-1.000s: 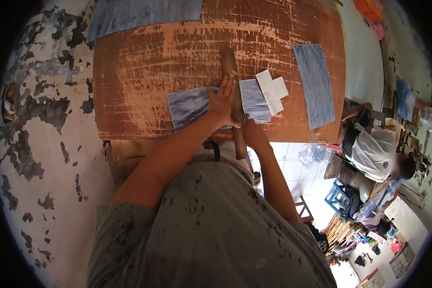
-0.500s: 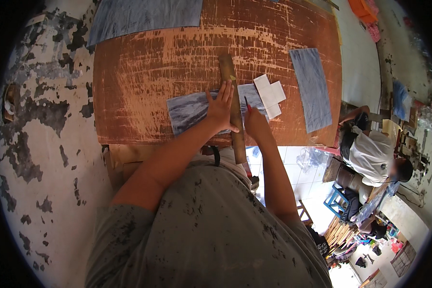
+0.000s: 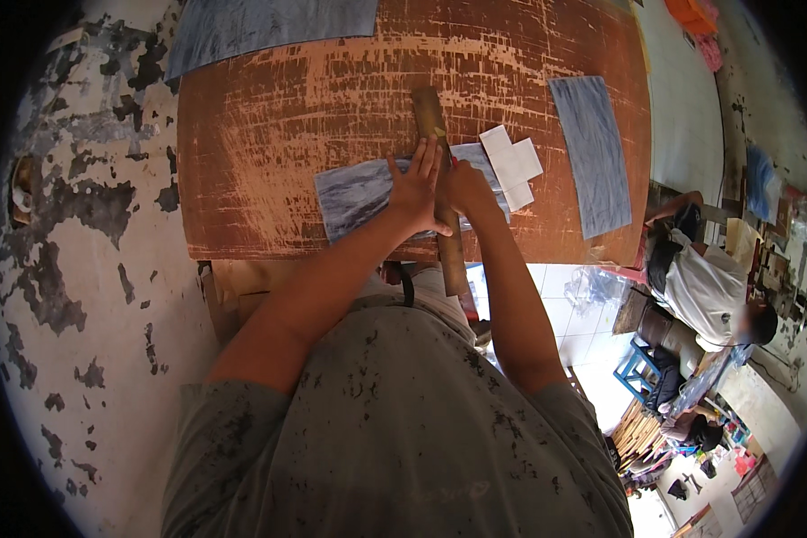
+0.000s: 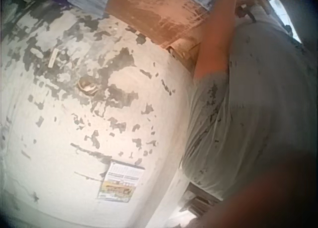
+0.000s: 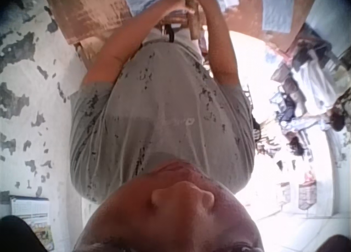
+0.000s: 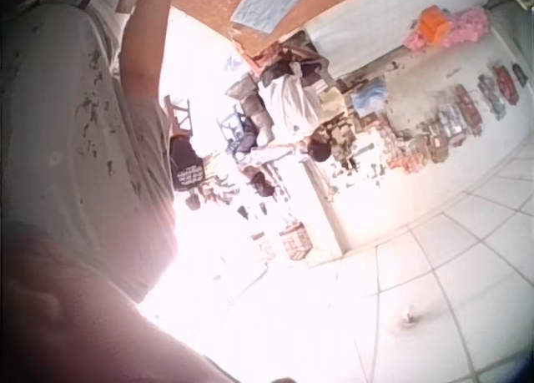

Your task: The person cuts rectangles of blue material on a wooden table. They place a white guide over the material, align a wooden straightedge, and use a utility knife to trim the edges, repeating the process for multiple pieces.

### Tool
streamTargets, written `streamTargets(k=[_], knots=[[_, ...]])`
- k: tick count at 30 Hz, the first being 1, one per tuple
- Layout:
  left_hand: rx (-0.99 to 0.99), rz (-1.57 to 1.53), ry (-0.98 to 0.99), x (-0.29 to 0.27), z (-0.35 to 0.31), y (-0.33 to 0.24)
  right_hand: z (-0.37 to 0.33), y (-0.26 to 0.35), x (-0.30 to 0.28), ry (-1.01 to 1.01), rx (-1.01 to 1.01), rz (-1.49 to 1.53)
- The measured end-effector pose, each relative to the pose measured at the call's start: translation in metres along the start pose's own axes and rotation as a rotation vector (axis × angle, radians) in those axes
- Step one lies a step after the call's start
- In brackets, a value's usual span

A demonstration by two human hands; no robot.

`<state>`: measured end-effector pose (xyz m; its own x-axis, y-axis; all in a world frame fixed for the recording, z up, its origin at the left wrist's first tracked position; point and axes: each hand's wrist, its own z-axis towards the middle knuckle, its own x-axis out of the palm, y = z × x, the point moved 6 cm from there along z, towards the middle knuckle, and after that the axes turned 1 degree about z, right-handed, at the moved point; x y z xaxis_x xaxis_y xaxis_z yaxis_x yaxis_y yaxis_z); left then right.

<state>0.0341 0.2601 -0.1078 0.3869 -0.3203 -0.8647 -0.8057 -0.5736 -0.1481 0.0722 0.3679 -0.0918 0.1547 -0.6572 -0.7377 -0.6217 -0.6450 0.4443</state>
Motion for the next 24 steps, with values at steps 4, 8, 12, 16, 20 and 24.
streamTargets(k=[4, 8, 12, 16, 20, 24], knots=[[-0.043, 0.034, 0.064, -0.003, -0.001, 0.002, -0.026, -0.003, 0.023, 0.144, -0.277, -0.327], [-0.042, 0.067, 0.085, -0.008, 0.004, 0.003, -0.058, -0.045, 0.051, 0.056, -0.254, -0.213], [-0.028, 0.023, 0.064, -0.007, 0.001, 0.000, -0.079, -0.066, 0.058, 0.160, 0.052, -0.022], [-0.035, 0.024, 0.069, -0.004, -0.001, 0.002, -0.098, -0.072, 0.056, 0.079, 0.062, 0.064], [-0.014, 0.023, 0.035, -0.004, -0.006, 0.004, -0.094, -0.087, 0.041, 0.025, 0.114, 0.096], [0.048, 0.005, -0.061, 0.000, -0.010, 0.008, -0.092, -0.097, 0.023, -0.072, 0.139, 0.137]])
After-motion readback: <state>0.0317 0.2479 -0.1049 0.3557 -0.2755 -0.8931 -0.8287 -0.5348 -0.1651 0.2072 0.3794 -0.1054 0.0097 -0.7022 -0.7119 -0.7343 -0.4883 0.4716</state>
